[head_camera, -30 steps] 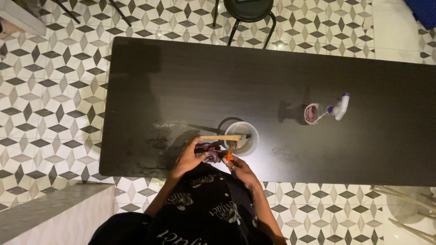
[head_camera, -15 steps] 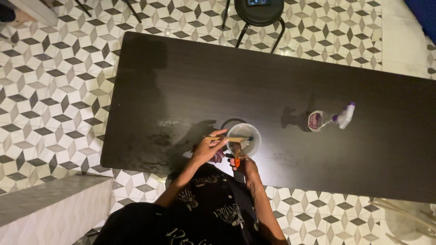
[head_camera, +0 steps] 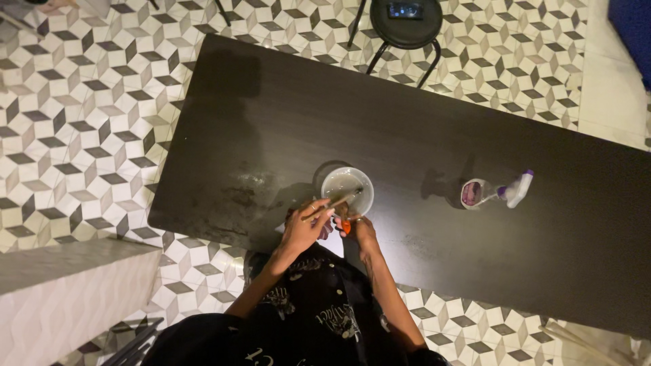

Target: The person scrubs a dark table surface with a cleaning pad and liquid from a bowl, then uses a paintbrush to apply a liquid in long strokes across the table.

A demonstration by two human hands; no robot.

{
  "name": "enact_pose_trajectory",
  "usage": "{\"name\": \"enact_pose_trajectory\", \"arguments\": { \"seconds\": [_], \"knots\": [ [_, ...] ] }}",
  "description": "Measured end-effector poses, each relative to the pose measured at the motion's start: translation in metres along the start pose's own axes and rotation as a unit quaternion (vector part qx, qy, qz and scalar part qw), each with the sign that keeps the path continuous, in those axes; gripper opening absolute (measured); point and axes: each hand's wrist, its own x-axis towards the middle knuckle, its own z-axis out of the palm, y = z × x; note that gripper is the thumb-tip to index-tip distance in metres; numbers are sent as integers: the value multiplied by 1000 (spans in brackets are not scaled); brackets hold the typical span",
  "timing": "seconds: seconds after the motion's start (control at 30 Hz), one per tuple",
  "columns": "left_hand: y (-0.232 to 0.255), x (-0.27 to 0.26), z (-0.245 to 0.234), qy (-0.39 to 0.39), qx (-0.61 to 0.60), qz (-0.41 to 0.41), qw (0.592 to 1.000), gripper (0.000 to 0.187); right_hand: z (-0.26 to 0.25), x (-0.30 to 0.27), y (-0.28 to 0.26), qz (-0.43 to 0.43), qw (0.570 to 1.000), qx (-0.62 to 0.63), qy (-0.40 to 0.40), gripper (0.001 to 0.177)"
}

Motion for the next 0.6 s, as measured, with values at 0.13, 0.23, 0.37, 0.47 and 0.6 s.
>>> {"name": "enact_pose_trajectory", "arguments": {
  "seconds": [0.13,0.23,0.37,0.47,0.6],
  "knots": [
    [-5,-4,-1,-59,89,-191,976,29,10,5,-2,0,999,-33,-11,38],
    [1,-10,-5,-81,119,-164,976,28,13,2,1,5,999,-39,5,42],
    [6,-16,-13,-58,187,43,980,27,8,-8,6,-19,998,-58,-11,60],
    [1,-11,-5,-154,236,16,959,28,5,-13,9,-18,999,-49,-1,68],
    [-2,-10,20,-186,201,98,957,39,-3,-19,12,2,1000,-20,7,75]
  ]
}}
